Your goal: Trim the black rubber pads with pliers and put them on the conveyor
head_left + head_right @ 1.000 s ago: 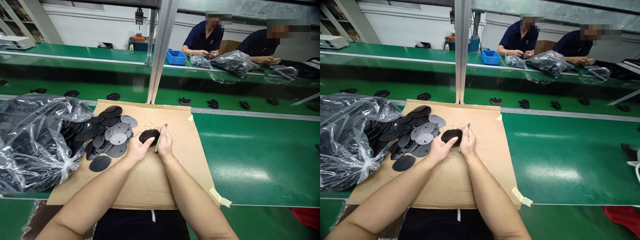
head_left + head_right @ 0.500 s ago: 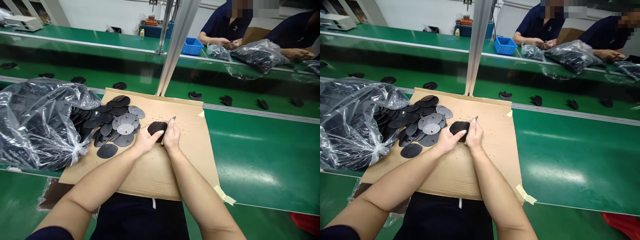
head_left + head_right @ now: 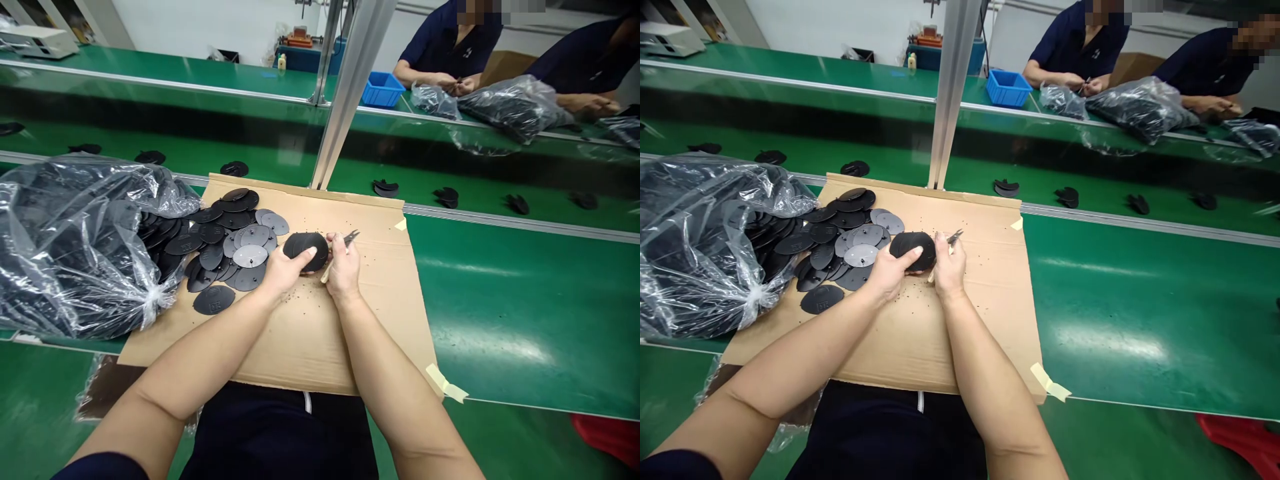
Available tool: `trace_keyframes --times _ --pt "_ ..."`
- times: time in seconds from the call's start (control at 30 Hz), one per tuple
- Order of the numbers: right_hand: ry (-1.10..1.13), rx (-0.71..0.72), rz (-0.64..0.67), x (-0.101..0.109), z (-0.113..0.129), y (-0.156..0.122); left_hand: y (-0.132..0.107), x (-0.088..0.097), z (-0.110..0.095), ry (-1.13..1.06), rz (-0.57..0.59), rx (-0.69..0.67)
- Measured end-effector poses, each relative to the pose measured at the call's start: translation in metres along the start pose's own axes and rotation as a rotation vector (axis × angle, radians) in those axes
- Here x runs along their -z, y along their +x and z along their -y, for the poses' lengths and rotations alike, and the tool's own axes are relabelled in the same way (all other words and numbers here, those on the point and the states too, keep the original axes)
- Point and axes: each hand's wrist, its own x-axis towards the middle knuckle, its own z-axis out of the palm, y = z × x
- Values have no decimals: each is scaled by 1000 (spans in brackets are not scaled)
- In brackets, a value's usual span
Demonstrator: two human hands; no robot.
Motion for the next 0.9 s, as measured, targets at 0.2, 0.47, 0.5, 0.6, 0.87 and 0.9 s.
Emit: trace_keyframes --times 0.2,0.47,0.5,0.6,0.87,0.9 --pt "6 -86 330 20 11 1 11 14 -9 -236 228 41" --pt "-94 153 406 23 15 -3 16 23 -4 -118 317 -229" --pt "-106 179 404 23 15 -4 16 25 -5 -90 323 -251" --pt "-146 253 403 23 15 -4 17 27 -7 -24 316 -289" --pt "-214 350 385 20 22 -10 14 22 -13 -292 209 121" --pt "-226 375 400 19 23 -12 13 22 -14 -314 239 179"
